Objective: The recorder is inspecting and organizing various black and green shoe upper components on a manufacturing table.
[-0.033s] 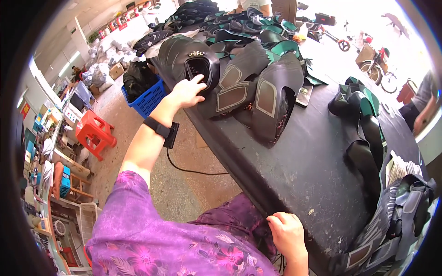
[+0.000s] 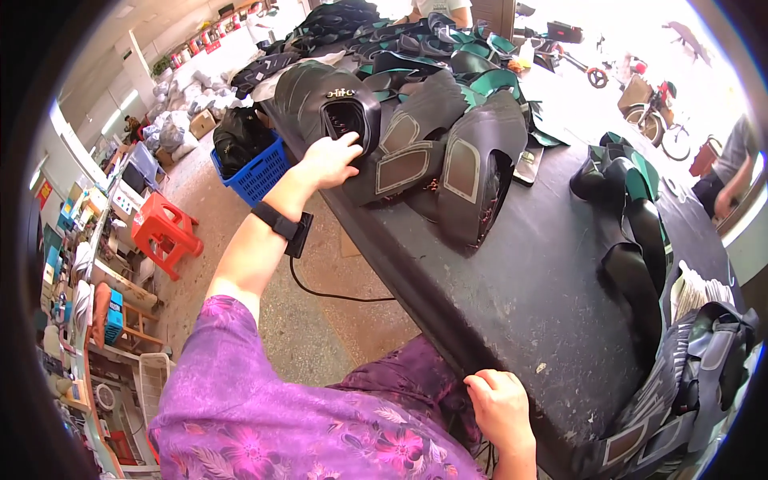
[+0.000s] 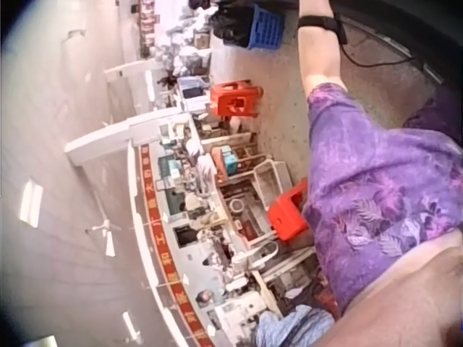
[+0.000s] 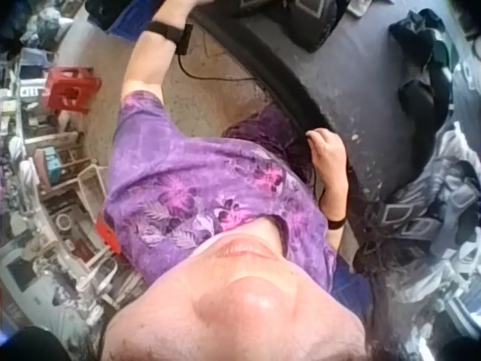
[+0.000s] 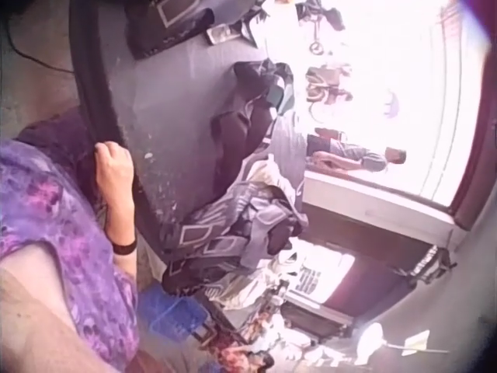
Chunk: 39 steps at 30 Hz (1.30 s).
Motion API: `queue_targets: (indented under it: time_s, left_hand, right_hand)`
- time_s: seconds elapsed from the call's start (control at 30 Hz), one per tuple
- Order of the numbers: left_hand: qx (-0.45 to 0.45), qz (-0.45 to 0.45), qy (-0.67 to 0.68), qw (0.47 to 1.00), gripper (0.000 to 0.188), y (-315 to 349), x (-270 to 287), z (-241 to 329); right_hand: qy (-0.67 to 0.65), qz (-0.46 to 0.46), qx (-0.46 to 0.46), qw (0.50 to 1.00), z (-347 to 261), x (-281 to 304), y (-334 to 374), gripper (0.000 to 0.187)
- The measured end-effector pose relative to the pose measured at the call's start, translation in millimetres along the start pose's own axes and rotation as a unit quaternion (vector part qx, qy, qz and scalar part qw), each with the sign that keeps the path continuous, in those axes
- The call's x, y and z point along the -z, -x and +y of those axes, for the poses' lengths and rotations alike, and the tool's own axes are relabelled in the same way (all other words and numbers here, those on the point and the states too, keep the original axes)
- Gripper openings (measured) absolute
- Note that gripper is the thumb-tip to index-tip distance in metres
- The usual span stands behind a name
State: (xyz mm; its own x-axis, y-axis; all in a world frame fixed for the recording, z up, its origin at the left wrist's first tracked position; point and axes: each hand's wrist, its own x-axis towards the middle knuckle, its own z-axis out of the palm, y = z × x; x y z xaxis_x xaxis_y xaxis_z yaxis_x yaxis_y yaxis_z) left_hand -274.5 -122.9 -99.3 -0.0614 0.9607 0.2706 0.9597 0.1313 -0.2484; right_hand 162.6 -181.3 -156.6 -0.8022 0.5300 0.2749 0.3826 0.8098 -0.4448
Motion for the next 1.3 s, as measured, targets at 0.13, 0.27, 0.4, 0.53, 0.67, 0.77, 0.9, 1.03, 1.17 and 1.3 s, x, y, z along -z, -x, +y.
queue_targets:
  time_s: [0.13, 0.27, 0.4, 0.53, 0.67, 0.77, 0.9, 1.03, 1.17, 1.3]
  left_hand:
    - [-0.032, -0.013, -0.017, 0.999, 0.031, -5.2, -13.5, -4.6]
    - [0.006, 0.047, -0.048, 0.998, 0.031, 6.4, -20.1, -10.7]
    - [0.028, 0.08, -0.023, 0.996, 0.032, 1.5, -30.9, -4.2]
    - [0.059, 0.059, -0.047, 0.995, 0.034, -1.3, -29.9, 6.0]
    - [0.09, -0.037, -0.095, 0.991, 0.044, -11.7, 0.3, 34.4]
    - [-0.038, 0.12, 0.017, 0.992, 0.054, -12.1, 26.0, 52.4]
    - [-0.113, 0.054, 0.077, 0.989, 0.068, -41.2, 45.6, 97.1]
    - [-0.158, -0.032, 0.066, 0.985, 0.076, -66.3, 59.8, 139.7]
    - [-0.27, -0.087, 0.073, 0.956, 0.08, -62.0, 70.8, 185.7]
    - [-0.337, -0.135, 0.07, 0.929, 0.078, -56.8, 59.7, 214.0]
  right_hand:
    - [0.003, -0.025, -0.012, 1.0, 3.5, -0.2, 7.0, 0.011]
    - [0.001, -0.023, -0.04, 0.999, 7.4, 3.5, 14.1, 0.011]
    - [0.004, -0.041, -0.009, 0.999, 11.8, 6.9, 13.2, 0.01]
    - [0.019, -0.029, 0.017, 0.999, 13.1, 23.7, 12.9, 0.012]
    - [0.072, 0.042, -0.068, 0.994, 25.8, 53.0, 26.2, 0.015]
    - [0.129, 0.092, -0.151, 0.976, 37.5, 74.1, 36.3, 0.02]
    - [0.166, 0.153, -0.295, 0.928, 49.0, 100.4, 53.8, 0.035]
    - [0.182, 0.152, -0.365, 0.9, 50.8, 120.8, 58.4, 0.047]
    - [0.218, 0.068, -0.303, 0.925, 56.1, 153.2, 32.0, 0.05]
    - [0.159, 0.154, -0.31, 0.925, 88.8, 170.7, -7.3, 0.052]
